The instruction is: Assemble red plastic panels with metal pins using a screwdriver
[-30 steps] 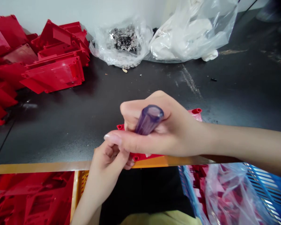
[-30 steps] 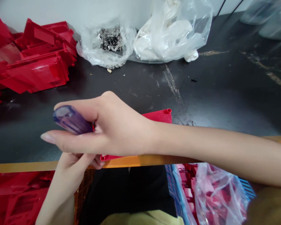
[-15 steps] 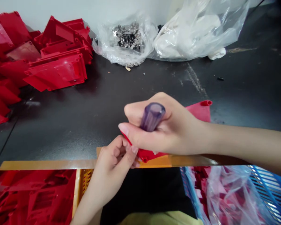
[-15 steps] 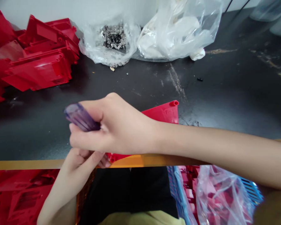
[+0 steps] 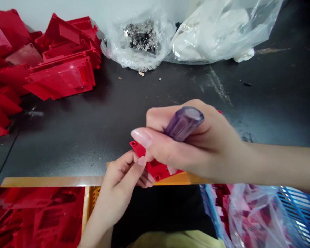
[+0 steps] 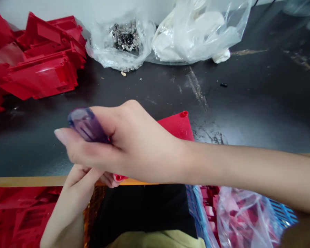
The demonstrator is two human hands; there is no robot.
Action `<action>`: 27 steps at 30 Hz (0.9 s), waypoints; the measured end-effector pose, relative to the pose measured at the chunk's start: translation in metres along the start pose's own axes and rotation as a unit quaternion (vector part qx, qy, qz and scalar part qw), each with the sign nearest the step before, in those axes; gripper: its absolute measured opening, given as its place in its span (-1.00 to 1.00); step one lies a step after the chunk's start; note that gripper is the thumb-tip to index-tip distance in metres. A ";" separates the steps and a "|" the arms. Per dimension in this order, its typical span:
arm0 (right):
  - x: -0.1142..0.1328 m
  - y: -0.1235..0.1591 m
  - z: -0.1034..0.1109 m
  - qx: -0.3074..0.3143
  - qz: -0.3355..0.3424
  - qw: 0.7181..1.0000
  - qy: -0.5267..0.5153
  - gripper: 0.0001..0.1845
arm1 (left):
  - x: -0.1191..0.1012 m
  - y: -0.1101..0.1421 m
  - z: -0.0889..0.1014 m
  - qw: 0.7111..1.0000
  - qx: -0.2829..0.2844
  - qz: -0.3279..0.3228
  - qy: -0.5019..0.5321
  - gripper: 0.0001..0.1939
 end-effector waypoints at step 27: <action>-0.012 -0.004 -0.009 0.084 0.004 0.996 -0.033 -0.64 | -0.004 0.001 -0.003 0.999 -0.005 -0.021 -0.033 -0.71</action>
Point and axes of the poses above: each hand's wrist, its own y-axis away from the middle knuckle, its own z-axis out of the back of the hand, x = y × z, the point moved 5 cm from there along -y, towards the middle knuckle, and after that the axes turned 6 degrees about x, right-handed, at the moved point
